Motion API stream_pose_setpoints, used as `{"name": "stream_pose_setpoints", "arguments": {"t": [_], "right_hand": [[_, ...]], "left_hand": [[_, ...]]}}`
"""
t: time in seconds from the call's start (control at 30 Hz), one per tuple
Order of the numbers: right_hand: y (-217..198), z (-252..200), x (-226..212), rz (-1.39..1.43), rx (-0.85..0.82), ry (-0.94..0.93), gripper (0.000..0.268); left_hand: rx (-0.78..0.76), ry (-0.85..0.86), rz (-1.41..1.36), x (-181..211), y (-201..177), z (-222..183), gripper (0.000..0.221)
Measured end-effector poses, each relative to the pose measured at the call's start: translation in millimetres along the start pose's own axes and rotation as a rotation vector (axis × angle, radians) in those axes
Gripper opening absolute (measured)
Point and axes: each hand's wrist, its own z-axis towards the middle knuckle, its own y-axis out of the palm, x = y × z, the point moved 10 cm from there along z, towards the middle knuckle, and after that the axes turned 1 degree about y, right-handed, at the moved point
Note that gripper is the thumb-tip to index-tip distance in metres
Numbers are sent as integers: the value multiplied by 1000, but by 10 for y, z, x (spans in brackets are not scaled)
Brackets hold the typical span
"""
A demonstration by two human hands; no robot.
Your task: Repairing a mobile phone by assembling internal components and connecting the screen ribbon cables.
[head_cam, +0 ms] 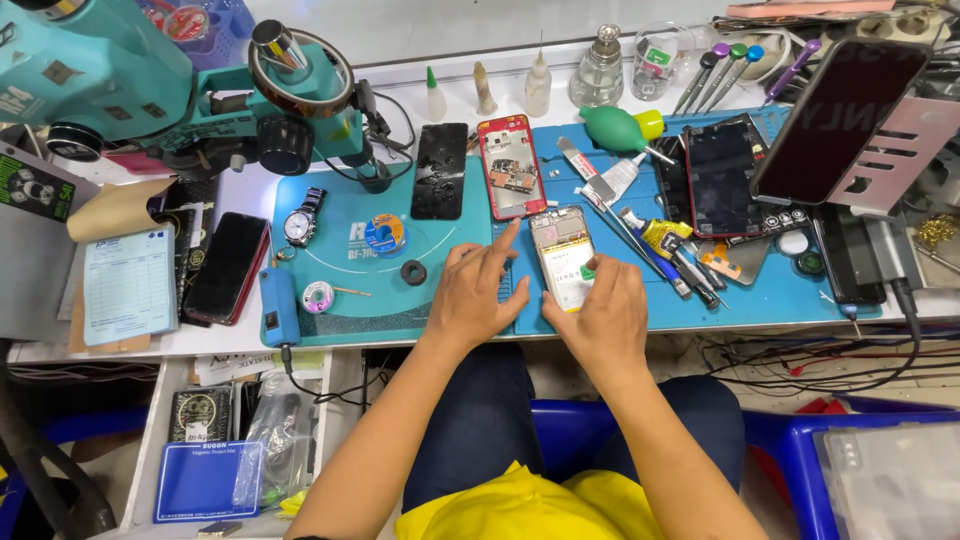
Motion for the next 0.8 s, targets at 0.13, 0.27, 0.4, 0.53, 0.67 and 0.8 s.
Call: {"name": "stream_pose_setpoints", "arguments": {"t": [0.13, 0.27, 0.4, 0.53, 0.67, 0.8], "right_hand": [[33, 31, -69, -20, -51, -36, 63], [82, 27, -58, -38, -91, -39, 60], [7, 42, -43, -71, -124, -54, 57], [-357, 136, 156, 8, 19, -91, 39], [-428, 122, 654, -108, -44, -7, 15], [-305, 78, 783, -127, -149, 69, 11]], "left_hand": [[102, 4, -10, -81, -6, -75, 47], [105, 53, 16, -22, 15, -106, 25], [101, 108, 55, 92, -28, -135, 13], [158, 120, 127, 123, -88, -142, 24], [179, 88, 175, 91, -86, -128, 22], [155, 111, 170, 112, -56, -123, 11]]}}
